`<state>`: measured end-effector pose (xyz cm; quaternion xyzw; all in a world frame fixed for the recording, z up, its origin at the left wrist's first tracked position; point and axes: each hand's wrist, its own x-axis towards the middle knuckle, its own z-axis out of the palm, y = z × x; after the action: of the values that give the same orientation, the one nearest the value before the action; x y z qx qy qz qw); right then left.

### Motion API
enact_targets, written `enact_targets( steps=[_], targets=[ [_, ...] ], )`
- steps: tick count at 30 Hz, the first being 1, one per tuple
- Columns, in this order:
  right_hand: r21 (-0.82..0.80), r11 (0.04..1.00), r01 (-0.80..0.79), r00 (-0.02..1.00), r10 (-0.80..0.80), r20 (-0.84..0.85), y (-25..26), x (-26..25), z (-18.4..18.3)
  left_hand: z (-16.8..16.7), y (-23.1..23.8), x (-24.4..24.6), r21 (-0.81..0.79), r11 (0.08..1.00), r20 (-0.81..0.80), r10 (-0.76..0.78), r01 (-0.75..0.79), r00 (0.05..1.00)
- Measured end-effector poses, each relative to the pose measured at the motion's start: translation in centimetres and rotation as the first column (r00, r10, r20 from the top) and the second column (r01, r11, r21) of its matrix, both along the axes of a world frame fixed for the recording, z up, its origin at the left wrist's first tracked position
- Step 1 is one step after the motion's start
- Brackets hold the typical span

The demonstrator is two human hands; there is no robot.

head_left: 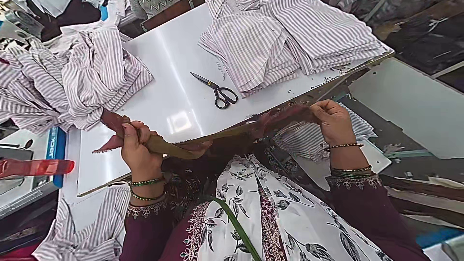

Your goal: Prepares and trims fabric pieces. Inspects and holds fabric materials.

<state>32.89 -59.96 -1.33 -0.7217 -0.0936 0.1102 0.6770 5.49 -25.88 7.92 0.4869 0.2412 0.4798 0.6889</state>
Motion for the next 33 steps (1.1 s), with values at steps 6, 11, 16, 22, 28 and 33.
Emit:
enact_targets(
  steps=[6,11,16,22,28,33],
  targets=[
    [0.046,0.999,0.002,1.0,-0.001,-0.007,-0.3,-0.5,0.4,1.8,-2.6,2.6,0.01,0.975,0.03,-0.221,0.22,0.975],
    [0.177,0.923,-0.342,0.938,0.327,0.112,3.7,-3.8,1.0,0.9,-6.6,5.4,0.067,0.887,-0.064,-0.453,0.457,0.889],
    [0.199,0.716,-0.669,0.736,0.601,0.311,8.1,-8.0,2.5,-1.5,-10.3,7.3,0.084,0.807,-0.199,-0.561,0.584,0.804],
    [0.138,0.77,-0.623,0.76,0.553,0.341,9.9,-10.2,2.6,-2.8,-11.4,7.3,0.08,0.773,-0.22,-0.602,0.629,0.768],
    [0.378,0.719,-0.584,0.804,0.577,0.145,8.5,-8.9,2.2,-3.1,-10.1,6.7,0.023,0.776,-0.132,-0.623,0.631,0.771],
    [0.045,0.671,-0.74,0.666,0.721,0.192,9.1,-11.1,2.2,-3.1,-10.9,7.0,0.047,0.746,-0.115,-0.656,0.664,0.746]
  ],
)
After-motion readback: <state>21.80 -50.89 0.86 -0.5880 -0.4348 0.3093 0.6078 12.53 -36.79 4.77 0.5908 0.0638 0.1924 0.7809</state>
